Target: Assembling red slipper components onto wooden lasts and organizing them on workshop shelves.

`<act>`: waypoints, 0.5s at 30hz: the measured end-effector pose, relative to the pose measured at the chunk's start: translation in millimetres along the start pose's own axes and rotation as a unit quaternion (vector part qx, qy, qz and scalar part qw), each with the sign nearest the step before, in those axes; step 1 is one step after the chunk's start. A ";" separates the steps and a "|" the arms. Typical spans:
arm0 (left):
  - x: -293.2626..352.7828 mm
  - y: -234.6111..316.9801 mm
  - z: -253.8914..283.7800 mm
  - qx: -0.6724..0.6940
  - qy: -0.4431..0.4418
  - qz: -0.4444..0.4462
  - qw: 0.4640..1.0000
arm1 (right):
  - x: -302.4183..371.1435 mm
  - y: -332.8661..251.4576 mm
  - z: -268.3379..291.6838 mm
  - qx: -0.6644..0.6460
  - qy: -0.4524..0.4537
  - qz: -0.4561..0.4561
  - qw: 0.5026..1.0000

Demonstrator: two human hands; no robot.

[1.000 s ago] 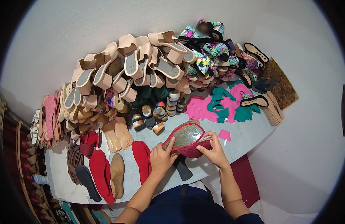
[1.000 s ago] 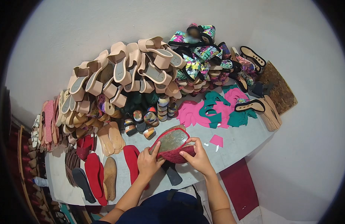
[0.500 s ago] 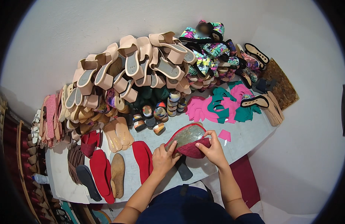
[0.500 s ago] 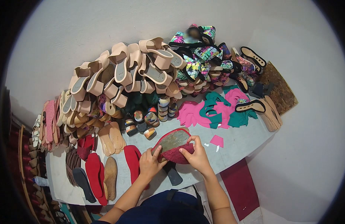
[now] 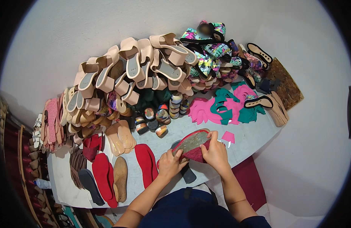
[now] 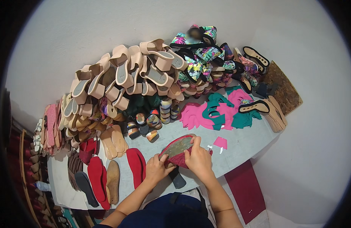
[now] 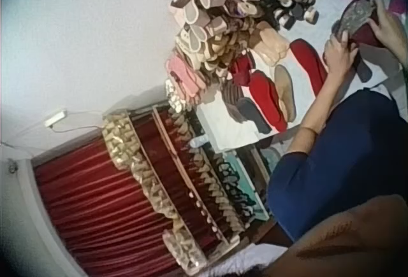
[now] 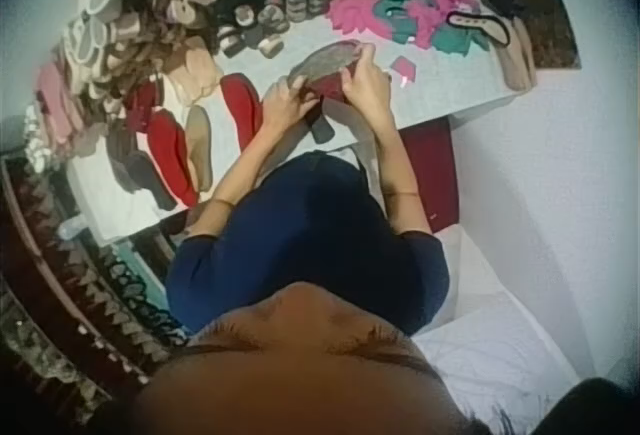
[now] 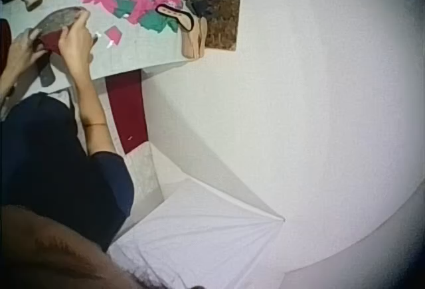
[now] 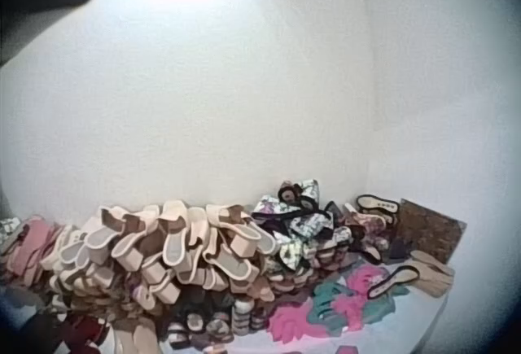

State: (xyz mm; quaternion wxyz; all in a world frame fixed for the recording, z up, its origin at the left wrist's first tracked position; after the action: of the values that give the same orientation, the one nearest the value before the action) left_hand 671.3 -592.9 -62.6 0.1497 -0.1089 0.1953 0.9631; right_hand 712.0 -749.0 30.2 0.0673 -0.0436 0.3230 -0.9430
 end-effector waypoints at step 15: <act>-0.9 3.4 -1.2 0.016 -0.041 0.022 0.999 | -0.3 5.2 -15.8 0.143 0.099 0.075 0.982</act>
State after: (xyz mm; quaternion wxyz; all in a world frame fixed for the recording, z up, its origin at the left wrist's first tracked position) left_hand 671.2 -596.5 -62.3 0.1385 -0.0623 0.2063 0.9666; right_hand 710.8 -743.4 14.5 0.1116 0.0841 0.1921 -0.9714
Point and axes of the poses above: each hand's wrist, its own x-axis away from the middle knuckle, its own z-axis out of the back of the hand, y = z × x, the point moved 4 cm from there along -x, towards the middle knuckle, and after that the axes turned 8 degrees about -y, right-handed, at the moved point
